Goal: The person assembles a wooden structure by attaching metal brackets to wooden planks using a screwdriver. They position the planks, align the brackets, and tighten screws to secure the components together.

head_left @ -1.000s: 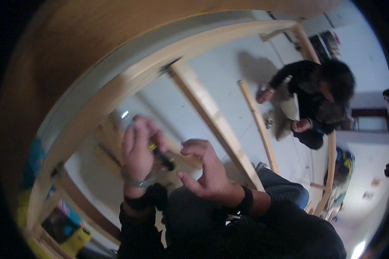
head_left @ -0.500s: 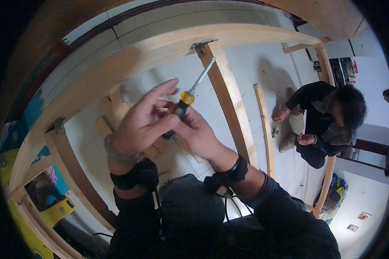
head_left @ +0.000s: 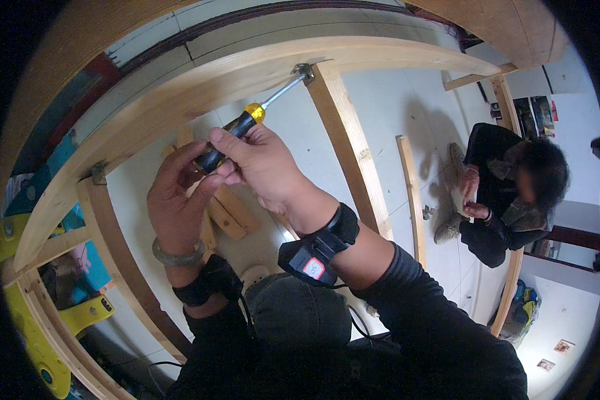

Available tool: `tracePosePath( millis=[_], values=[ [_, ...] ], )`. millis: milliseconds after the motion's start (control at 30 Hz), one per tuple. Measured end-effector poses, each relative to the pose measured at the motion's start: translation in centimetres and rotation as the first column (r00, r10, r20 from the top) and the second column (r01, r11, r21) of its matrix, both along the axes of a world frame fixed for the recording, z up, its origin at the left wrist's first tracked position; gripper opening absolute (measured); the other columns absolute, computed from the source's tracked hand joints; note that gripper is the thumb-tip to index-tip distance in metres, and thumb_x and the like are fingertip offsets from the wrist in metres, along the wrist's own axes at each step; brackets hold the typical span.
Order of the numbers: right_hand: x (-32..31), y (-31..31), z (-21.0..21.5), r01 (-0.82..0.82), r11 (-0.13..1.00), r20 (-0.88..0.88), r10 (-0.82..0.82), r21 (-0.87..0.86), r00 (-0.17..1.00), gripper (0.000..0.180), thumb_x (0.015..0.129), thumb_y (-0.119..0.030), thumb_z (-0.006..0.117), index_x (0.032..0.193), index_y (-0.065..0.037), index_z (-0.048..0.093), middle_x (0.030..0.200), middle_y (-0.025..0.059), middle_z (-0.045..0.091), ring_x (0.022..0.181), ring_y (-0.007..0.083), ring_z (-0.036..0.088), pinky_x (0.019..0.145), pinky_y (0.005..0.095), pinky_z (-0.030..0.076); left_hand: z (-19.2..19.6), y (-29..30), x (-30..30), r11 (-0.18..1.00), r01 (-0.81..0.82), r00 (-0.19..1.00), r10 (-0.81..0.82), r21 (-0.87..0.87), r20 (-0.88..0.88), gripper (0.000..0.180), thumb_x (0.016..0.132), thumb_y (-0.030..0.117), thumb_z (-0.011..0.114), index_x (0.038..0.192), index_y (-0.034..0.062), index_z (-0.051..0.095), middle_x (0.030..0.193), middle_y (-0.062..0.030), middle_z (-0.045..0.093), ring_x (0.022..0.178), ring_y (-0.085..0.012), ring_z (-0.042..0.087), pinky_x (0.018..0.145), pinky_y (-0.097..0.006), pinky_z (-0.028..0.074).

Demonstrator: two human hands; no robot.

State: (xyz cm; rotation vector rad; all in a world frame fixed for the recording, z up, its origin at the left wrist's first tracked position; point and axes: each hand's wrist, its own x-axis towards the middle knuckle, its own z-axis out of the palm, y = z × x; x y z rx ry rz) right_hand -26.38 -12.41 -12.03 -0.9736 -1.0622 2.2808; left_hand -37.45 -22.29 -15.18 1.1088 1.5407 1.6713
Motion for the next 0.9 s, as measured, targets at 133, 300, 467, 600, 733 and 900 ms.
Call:
tracePosePath(
  millis=[133, 300, 467, 600, 733, 900],
  values=[
    [-0.1, 0.1, -0.4, -0.033, 0.999, 0.081, 0.029, 0.044, 0.996, 0.027, 0.083, -0.032, 0.062, 0.087, -0.005, 0.06, 0.071, 0.0024, 0.061, 0.058, 0.0057, 0.057, 0.054, 0.018, 0.048, -0.3, -0.1, 0.0, 0.999, 0.001, 0.996, -0.004, 0.04, 0.085, 0.042, 0.075, 0.001, 0.068, 0.114, 0.0015, 0.053, 0.111, -0.0088, 0.055, 0.098, -0.016, 0.056, 0.082, -0.027, 0.048],
    [-0.5, 0.3, -1.1, -0.025, 0.997, 0.111, 0.018, 0.067, 0.994, 0.028, 0.083, -0.033, 0.062, 0.087, -0.005, 0.061, 0.072, 0.0027, 0.062, 0.058, 0.006, 0.058, 0.055, 0.0178, 0.048, -0.6, -0.3, 0.0, 1.0, 0.0, 0.989, 0.004, -0.027, 0.148, 0.04, 0.077, 0.001, 0.065, 0.115, 0.0005, 0.053, 0.11, -0.009, 0.056, 0.097, -0.0155, 0.056, 0.083, -0.027, 0.047],
    [-1.1, 0.4, -1.2, -0.019, 0.997, 0.108, 0.011, 0.072, 0.994, 0.028, 0.082, -0.031, 0.064, 0.084, -0.004, 0.056, 0.069, 0.0038, 0.06, 0.054, 0.0093, 0.057, 0.049, 0.0208, 0.047, -0.7, -0.2, -0.4, 0.998, -0.037, 0.999, 0.035, 0.041, 0.035, 0.036, 0.081, 0.005, 0.062, 0.116, -0.0002, 0.053, 0.107, -0.0083, 0.058, 0.092, -0.0134, 0.057, 0.082, -0.025, 0.045],
    [-1.2, 0.5, -1.0, 0.004, 0.999, 0.098, -0.009, 0.042, 0.995, 0.028, 0.081, -0.03, 0.065, 0.083, -0.004, 0.054, 0.068, 0.0038, 0.058, 0.052, 0.0104, 0.057, 0.047, 0.0222, 0.047, -0.9, 0.3, -0.7, 0.999, -0.037, 0.999, 0.036, 0.039, 0.018, 0.033, 0.083, 0.004, 0.059, 0.116, -0.0009, 0.053, 0.106, -0.0087, 0.059, 0.092, -0.0123, 0.056, 0.082, -0.024, 0.044],
    [-1.3, 0.5, -0.8, 0.013, 1.0, 0.107, -0.015, 0.019, 0.994, 0.026, 0.083, -0.029, 0.063, 0.083, -0.004, 0.055, 0.068, 0.0039, 0.059, 0.053, 0.0102, 0.057, 0.048, 0.0223, 0.048, -0.9, 0.6, -0.6, 0.997, -0.029, 0.999, 0.027, 0.073, 0.039, 0.032, 0.084, 0.002, 0.057, 0.116, -0.0006, 0.053, 0.106, -0.0089, 0.06, 0.093, -0.012, 0.056, 0.082, -0.024, 0.044],
    [-1.5, 0.6, -0.7, 0.038, 0.998, 0.089, -0.032, -0.056, 0.995, 0.024, 0.084, -0.028, 0.061, 0.083, -0.005, 0.057, 0.069, 0.0038, 0.061, 0.053, 0.009, 0.055, 0.046, 0.0211, 0.045, -0.6, 0.6, -0.6, 0.997, -0.064, 0.998, 0.063, 0.047, 0.014, 0.034, 0.083, 0.0, 0.057, 0.116, -0.0008, 0.053, 0.107, -0.0094, 0.059, 0.094, -0.013, 0.056, 0.083, -0.025, 0.044]
  ],
)
